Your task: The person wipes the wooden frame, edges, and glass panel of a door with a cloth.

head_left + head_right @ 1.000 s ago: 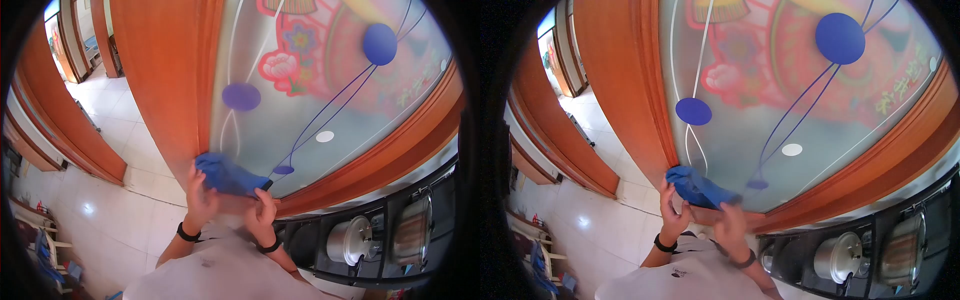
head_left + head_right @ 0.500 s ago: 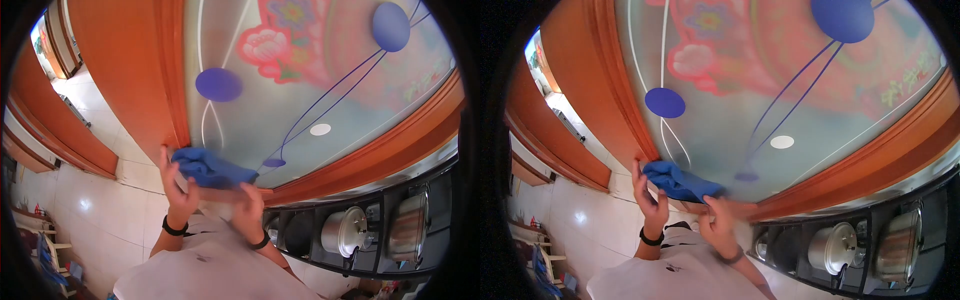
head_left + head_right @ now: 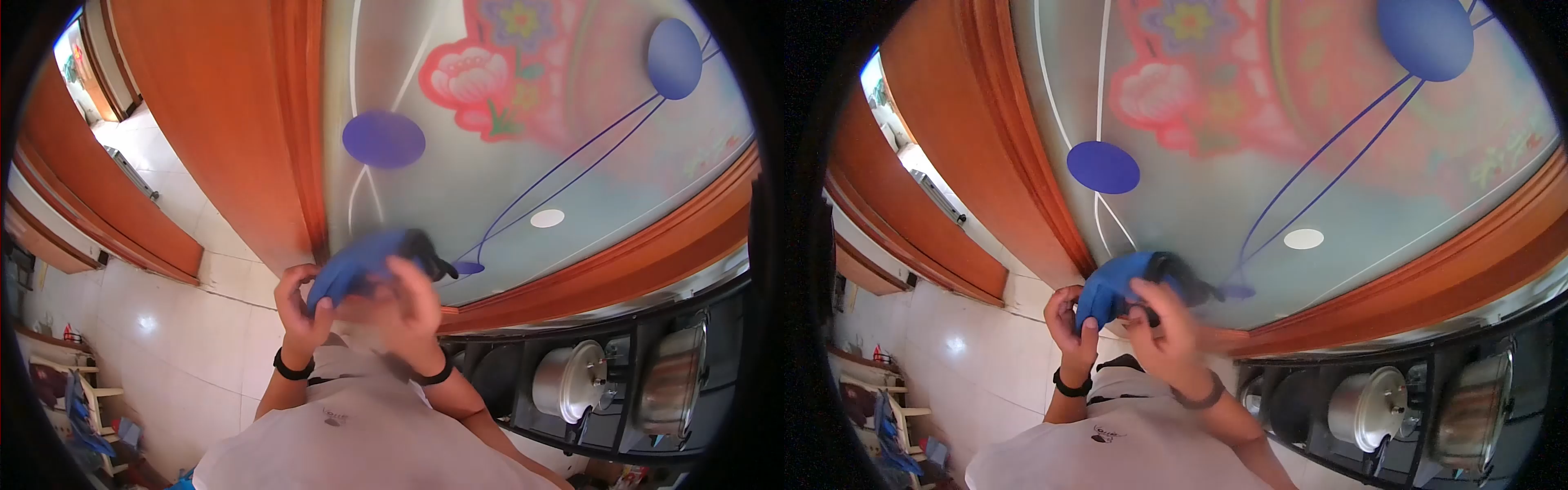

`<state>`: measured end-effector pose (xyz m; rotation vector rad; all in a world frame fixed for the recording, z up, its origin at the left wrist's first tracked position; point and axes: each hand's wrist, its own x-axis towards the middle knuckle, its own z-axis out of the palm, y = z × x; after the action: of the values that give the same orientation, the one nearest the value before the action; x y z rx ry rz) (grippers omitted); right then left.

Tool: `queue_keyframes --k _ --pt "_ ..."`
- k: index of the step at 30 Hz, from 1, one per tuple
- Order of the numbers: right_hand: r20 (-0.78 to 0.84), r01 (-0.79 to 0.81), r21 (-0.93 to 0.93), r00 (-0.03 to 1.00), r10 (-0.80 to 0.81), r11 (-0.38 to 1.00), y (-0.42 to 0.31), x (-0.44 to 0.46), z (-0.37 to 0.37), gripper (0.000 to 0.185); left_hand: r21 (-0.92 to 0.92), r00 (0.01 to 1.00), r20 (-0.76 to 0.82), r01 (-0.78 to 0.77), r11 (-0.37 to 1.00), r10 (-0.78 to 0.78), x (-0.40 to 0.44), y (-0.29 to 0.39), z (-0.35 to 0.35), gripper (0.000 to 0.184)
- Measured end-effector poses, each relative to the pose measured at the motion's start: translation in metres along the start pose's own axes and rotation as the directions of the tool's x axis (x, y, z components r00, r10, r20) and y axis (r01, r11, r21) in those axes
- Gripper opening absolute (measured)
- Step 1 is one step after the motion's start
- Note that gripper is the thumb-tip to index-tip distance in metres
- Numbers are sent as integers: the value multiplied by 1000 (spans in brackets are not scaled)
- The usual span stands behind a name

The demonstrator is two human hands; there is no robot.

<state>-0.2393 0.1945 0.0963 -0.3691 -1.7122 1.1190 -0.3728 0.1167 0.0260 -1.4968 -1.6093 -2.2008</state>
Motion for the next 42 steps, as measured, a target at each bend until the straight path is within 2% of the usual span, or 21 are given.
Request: queue_keyframes --k 1,3,5,7,8,11,12,16,18,19,22,24,25,26,27,29,31,33,36,39,42 --pt "-49 18 76 999 -14 997 -3 6 -1 35 35 999 -38 17 999 -16 3 1 -2 41" --pt "-134 55 227 991 -25 972 -7 14 -2 36 109 999 33 5 994 -9 8 0 -12 37" --pt "-25 12 207 1000 -7 978 6 7 -2 39 140 994 109 -20 990 4 7 -7 -20 36" --pt "94 -81 150 993 67 985 5 6 6 39 138 994 93 36 990 -49 10 0 -20 36" --pt "146 -173 207 979 145 963 -1 8 9 41 133 993 89 69 989 -81 9 3 -19 35" --pt "163 95 118 980 -114 988 -6 30 27 44 210 994 -15 109 972 -108 2 2 -20 35" --pt "170 105 145 977 -129 984 -15 39 30 47 182 993 -67 107 977 -96 4 6 -20 32" --pt "103 274 -15 957 -271 962 -19 52 39 45 312 977 -210 110 944 -45 9 6 -29 22" --pt "110 327 -135 943 -314 935 -11 46 38 44 281 969 -222 167 945 -105 3 1 -31 21" --pt "113 302 -173 952 -286 937 -4 42 38 45 261 963 -234 196 945 -135 1 -3 -31 21" --pt "134 178 -276 980 -145 944 23 4 40 49 288 980 -95 197 937 -177 -8 -15 -34 24" --pt "154 56 -317 988 -7 947 44 -23 42 52 389 992 -43 123 913 -115 -10 -21 -34 26" --pt "166 55 -315 986 -2 947 53 -32 43 53 437 996 -18 83 896 -83 -12 -23 -33 28" --pt "176 51 -315 984 6 948 60 -41 45 54 443 991 -48 134 887 -125 -14 -24 -33 32" --pt "183 45 -316 983 14 948 63 -46 45 54 426 982 -127 183 886 -142 -13 -24 -31 34" --pt "143 152 -267 983 -117 952 39 -27 40 54 381 942 -281 283 880 -181 -7 -16 -24 37" --pt "103 265 -231 963 -248 936 6 5 34 54 252 904 -337 357 899 -264 -4 0 -26 39" --pt "70 388 -204 921 -382 899 -17 36 31 56 165 894 -389 306 938 -224 7 16 -21 33" --pt "158 427 -259 904 -398 867 -20 55 39 58 -15 855 -418 330 944 -306 21 25 -14 27" --pt "242 497 -440 868 -434 748 15 32 52 59 -43 827 -473 323 946 -304 31 10 -6 26" --pt "194 353 -479 936 -295 804 42 0 57 59 -40 833 -413 388 921 -369 22 -10 -27 25"
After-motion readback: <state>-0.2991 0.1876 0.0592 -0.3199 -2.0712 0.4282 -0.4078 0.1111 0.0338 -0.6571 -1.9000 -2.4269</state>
